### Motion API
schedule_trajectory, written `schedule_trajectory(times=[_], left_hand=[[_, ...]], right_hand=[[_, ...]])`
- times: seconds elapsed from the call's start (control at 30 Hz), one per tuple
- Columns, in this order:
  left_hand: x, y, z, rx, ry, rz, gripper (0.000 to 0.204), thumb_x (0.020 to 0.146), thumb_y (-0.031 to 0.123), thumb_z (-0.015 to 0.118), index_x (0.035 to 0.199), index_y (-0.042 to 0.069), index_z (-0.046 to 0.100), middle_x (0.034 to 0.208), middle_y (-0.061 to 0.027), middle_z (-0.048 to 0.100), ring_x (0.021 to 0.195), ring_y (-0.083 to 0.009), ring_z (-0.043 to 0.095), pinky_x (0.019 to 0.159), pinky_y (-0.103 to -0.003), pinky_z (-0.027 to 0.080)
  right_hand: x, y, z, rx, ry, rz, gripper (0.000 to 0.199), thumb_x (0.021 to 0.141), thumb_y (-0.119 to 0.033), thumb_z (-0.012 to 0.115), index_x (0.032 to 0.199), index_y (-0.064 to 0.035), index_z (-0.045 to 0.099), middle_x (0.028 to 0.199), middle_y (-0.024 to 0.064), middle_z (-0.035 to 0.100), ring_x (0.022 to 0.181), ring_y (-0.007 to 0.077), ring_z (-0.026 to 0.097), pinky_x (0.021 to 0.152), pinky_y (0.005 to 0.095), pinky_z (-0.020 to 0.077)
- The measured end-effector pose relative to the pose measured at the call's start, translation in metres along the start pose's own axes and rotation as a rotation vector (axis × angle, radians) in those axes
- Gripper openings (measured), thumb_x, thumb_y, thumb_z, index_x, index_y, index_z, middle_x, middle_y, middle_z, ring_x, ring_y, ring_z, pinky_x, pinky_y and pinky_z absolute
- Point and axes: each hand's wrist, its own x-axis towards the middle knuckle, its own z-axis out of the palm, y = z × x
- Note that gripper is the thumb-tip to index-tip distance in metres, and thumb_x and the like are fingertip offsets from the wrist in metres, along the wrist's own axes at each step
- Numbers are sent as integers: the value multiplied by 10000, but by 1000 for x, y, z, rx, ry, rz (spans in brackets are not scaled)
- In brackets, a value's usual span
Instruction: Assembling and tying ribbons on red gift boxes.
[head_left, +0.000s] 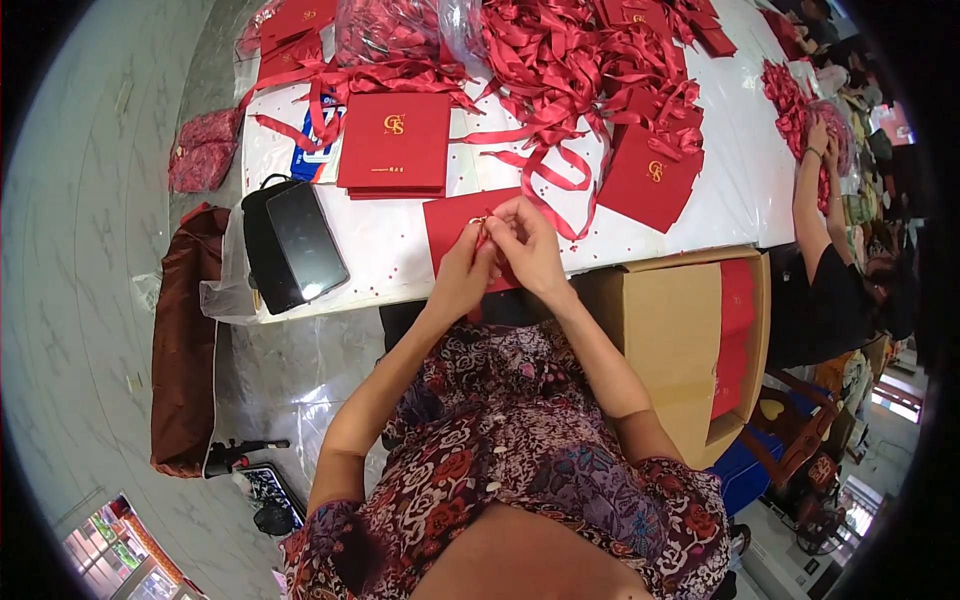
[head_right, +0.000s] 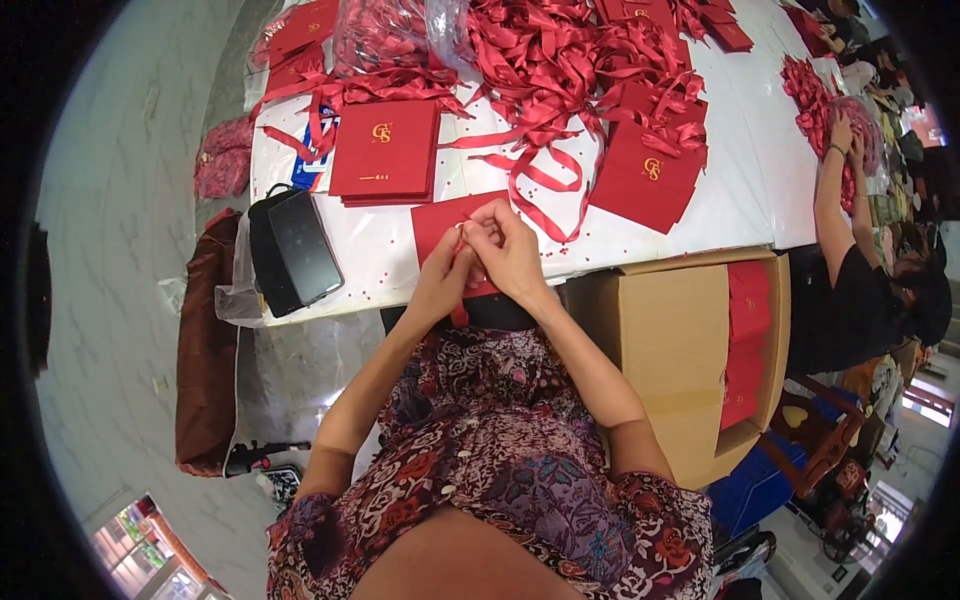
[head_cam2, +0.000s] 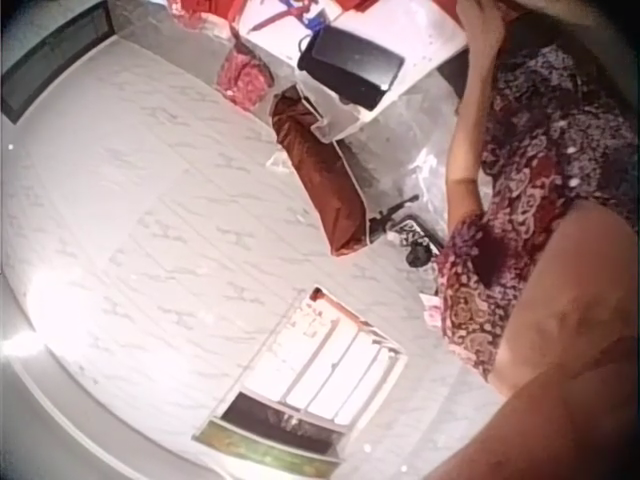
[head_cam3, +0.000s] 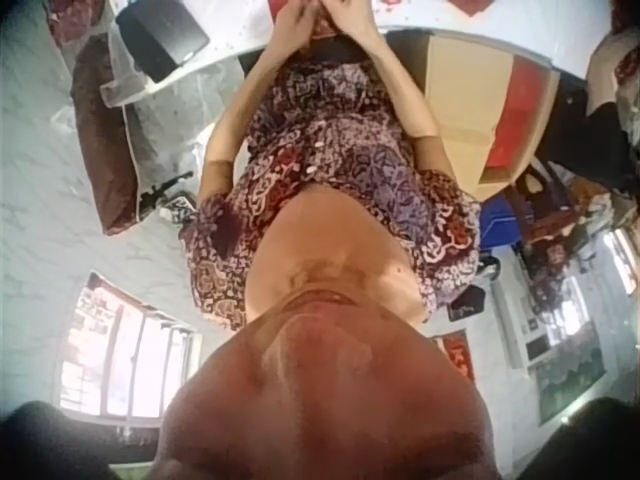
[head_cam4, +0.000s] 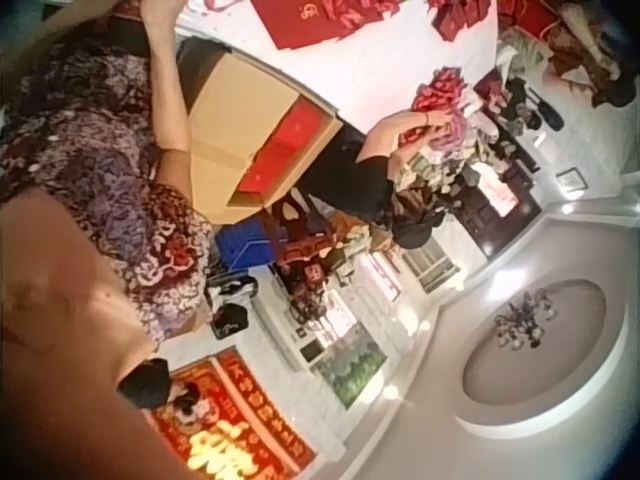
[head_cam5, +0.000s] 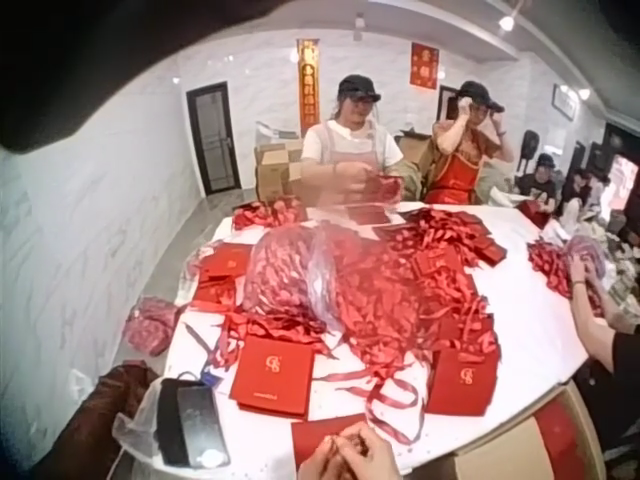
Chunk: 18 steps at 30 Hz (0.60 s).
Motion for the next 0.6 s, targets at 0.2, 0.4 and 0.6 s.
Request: schedule_trajectory(times=[0.2, 0.4, 0.6], left_hand=[[14, -15, -33, -254, 65, -6, 210, 1009, 185, 557, 1077, 9, 648, 882, -26, 635, 756, -91, 613, 659, -246, 530], [38, -2, -24, 629, 357, 493, 363, 814, 116, 754, 1144, 24, 634, 999, -132, 596, 754, -260, 635, 694, -351, 523], [42, 1, -12, 849, 256, 348, 427, 799, 126, 745, 1185, 28, 592, 1109, -161, 566, 862, -372, 645, 705, -441, 535]], right_hand=[[5, -1, -32, -275, -34, -43, 134, 894, -114, 675, 922, 4, 617, 749, 17, 635, 654, 74, 604, 608, 241, 479], [16, 2, -25, -635, 81, -144, 130, 851, -142, 670, 885, -19, 644, 709, 104, 655, 644, 262, 646, 610, 371, 496], [22, 1, -21, -728, 108, -169, 137, 812, -161, 672, 816, -30, 632, 681, 98, 648, 631, 284, 644, 596, 395, 493]])
